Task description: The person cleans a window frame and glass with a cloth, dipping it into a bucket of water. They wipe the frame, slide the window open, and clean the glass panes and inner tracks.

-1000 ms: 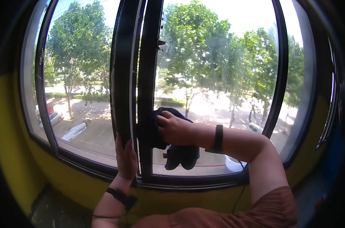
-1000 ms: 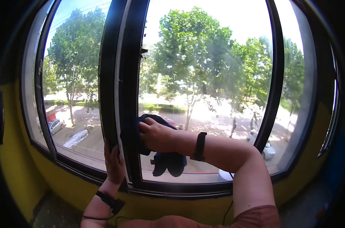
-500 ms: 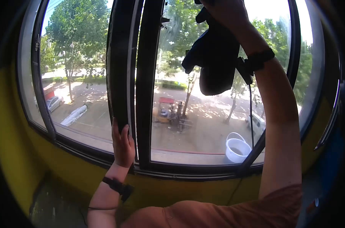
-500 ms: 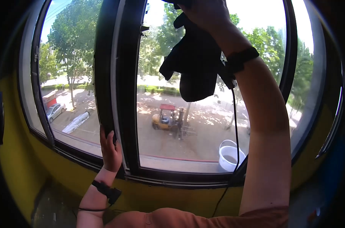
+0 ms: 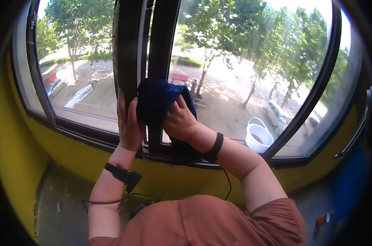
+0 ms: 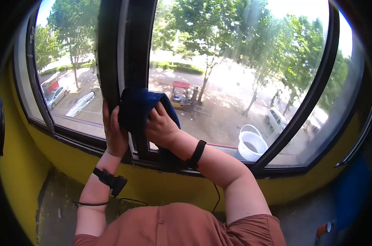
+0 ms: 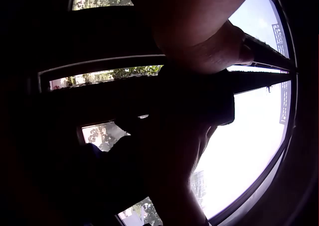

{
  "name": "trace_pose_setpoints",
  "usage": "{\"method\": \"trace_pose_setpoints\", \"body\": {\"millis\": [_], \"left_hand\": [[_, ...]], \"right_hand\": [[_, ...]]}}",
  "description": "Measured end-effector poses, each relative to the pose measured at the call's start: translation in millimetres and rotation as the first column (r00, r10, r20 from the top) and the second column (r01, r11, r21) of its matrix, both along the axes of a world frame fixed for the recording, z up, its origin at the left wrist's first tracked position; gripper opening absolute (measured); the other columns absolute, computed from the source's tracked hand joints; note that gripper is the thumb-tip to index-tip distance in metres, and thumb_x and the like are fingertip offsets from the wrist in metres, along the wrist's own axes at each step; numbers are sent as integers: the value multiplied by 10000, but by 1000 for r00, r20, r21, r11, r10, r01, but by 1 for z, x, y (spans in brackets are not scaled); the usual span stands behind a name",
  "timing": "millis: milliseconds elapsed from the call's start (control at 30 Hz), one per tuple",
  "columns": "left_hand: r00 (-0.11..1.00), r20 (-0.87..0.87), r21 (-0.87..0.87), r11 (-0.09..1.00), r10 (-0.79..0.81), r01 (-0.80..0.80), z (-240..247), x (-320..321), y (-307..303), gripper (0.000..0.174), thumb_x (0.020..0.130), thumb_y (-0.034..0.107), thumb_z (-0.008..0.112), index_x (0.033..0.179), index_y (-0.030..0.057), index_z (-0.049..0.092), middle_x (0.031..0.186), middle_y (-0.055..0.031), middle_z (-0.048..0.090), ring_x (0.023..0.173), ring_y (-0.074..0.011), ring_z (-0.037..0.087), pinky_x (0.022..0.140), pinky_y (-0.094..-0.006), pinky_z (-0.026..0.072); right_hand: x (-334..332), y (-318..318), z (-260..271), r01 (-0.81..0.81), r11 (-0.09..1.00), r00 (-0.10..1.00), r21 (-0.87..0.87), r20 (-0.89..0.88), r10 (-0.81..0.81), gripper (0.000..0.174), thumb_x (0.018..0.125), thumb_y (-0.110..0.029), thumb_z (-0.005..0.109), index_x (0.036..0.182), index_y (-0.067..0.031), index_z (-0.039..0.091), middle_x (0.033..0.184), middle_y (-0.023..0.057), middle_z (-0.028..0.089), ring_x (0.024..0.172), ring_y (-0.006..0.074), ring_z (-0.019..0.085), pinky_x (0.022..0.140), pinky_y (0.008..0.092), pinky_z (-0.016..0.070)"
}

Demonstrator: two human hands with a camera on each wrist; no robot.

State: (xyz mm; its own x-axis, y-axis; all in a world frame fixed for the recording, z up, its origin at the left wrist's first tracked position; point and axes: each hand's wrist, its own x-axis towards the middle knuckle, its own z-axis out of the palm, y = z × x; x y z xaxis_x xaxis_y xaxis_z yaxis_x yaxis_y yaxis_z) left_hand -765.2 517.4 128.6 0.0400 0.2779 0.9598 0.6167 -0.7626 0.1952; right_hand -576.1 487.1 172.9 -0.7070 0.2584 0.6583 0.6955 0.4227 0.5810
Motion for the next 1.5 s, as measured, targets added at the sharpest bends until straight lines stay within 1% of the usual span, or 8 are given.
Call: {"method": "trace_pose_setpoints", "body": {"millis": [300,500,600,800,967,1200,1333,1500], "left_hand": [[999,-30,81,997,10,-8,-10,1,11,678,829,-137,617,1420,112,398,1581,-279,263,1432,-503,323,1134,-515,375],[997,-19,54,996,68,-67,-17,1,10,555,879,-118,563,1389,51,427,1585,-294,259,1445,-500,306,1164,-518,333],[996,-23,71,994,86,-84,-22,0,15,558,887,-114,559,1401,50,417,1579,-298,266,1437,-506,316,1165,-525,331],[994,-30,67,992,108,-106,-26,-1,16,547,895,-105,550,1398,52,406,1573,-305,269,1429,-516,322,1157,-544,336],[994,-27,88,991,107,-104,-23,-1,13,537,906,-92,547,1402,52,402,1575,-303,265,1430,-515,320,1158,-541,334],[996,-26,56,995,85,-83,-24,-3,12,502,938,-72,534,1410,42,407,1588,-297,246,1448,-502,295,1163,-523,327],[996,-43,78,994,83,-79,-23,-4,13,519,936,-70,544,1420,48,400,1599,-288,231,1453,-498,288,1161,-516,332],[994,-63,87,993,84,-79,-18,-3,11,519,938,-64,540,1411,86,388,1568,-315,254,1422,-533,315,1130,-564,362]], "right_hand": [[59,-36,-64,-61,931,923,-359,335,190,54,699,-220,653,698,-183,692,916,-16,621,917,218,542,783,360,451],[110,-90,161,84,973,974,214,190,-126,232,680,-260,717,890,-163,700,1087,65,627,941,271,647,748,371,576],[152,-116,267,379,766,894,519,7,-448,475,772,-359,774,1149,-86,679,1153,141,649,978,351,676,810,422,575],[261,-105,377,481,593,876,645,-384,-293,470,950,-483,626,933,-29,745,840,194,707,827,395,681,739,468,547],[224,-71,326,328,613,940,719,-314,-135,443,884,-443,697,1163,-99,704,1138,125,698,1037,341,650,950,448,479],[131,-60,80,187,957,964,224,146,-223,504,676,-345,668,1162,-229,724,1331,26,612,1321,309,494,1142,577,351],[162,-52,-67,-68,939,849,-338,475,233,291,754,-248,644,1007,-133,727,1150,58,686,1232,299,558,1181,567,293],[215,-97,-5,37,981,906,-190,421,47,211,756,-240,643,952,-217,715,1072,14,684,1160,237,592,1150,502,372]]}}
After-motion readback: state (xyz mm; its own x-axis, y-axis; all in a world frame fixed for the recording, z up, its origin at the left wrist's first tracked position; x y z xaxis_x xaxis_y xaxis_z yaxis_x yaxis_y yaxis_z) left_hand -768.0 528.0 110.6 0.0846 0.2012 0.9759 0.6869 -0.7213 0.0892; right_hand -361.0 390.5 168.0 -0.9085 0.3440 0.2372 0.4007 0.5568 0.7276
